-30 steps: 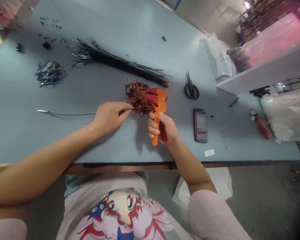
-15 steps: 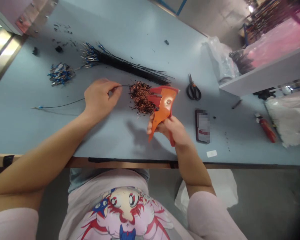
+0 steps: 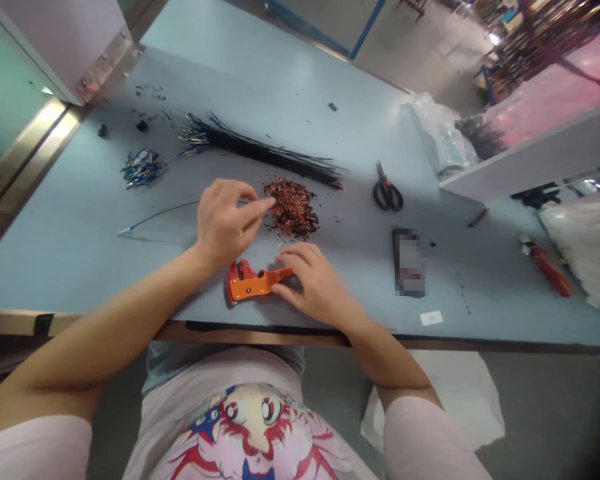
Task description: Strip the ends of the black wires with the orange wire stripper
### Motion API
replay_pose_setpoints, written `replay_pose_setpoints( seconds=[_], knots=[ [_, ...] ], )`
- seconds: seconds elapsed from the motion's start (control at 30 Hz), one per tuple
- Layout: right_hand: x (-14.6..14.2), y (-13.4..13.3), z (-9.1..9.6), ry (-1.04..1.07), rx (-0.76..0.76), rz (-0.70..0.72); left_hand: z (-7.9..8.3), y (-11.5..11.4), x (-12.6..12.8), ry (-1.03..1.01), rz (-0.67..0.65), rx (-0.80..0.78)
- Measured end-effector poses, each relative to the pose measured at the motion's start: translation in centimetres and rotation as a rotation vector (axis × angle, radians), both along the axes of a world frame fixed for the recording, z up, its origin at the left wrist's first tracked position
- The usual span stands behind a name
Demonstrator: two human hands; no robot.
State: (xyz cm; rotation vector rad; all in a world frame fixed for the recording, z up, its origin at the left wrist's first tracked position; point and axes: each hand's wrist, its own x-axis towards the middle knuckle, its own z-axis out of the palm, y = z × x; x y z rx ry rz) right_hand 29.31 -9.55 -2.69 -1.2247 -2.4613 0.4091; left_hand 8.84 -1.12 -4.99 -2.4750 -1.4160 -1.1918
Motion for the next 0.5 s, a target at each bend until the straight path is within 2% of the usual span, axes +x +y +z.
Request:
replay_pose_setpoints(
  seconds=[0.07,0.13,0.23,0.33,0.5],
  knots=[
    [0.6,0.4,0.0,0.123,0.193,-0.135,-0.3,-0.8,0.8,0.038,-0.1,0.04],
    [1.0,0.7,-0.2,0.169,0.316,-0.249,-0.6,-1.4,1.4,0.055,-0.17,0.125],
    [1.2,1.0,-0.8,0.109,0.308,-0.254,-0.9,-2.0,1.8,0.097,-0.199,0.185],
    [1.3,1.2,-1.2,0.028,0.256,-0.209,-1.0,-2.2,1.9,0.101,-0.228,0.136],
    [1.2,1.5,-1.8,-0.076,0.298,-0.233,-1.1,-1.9,1.9,0.165,-0.247,0.185]
  ],
)
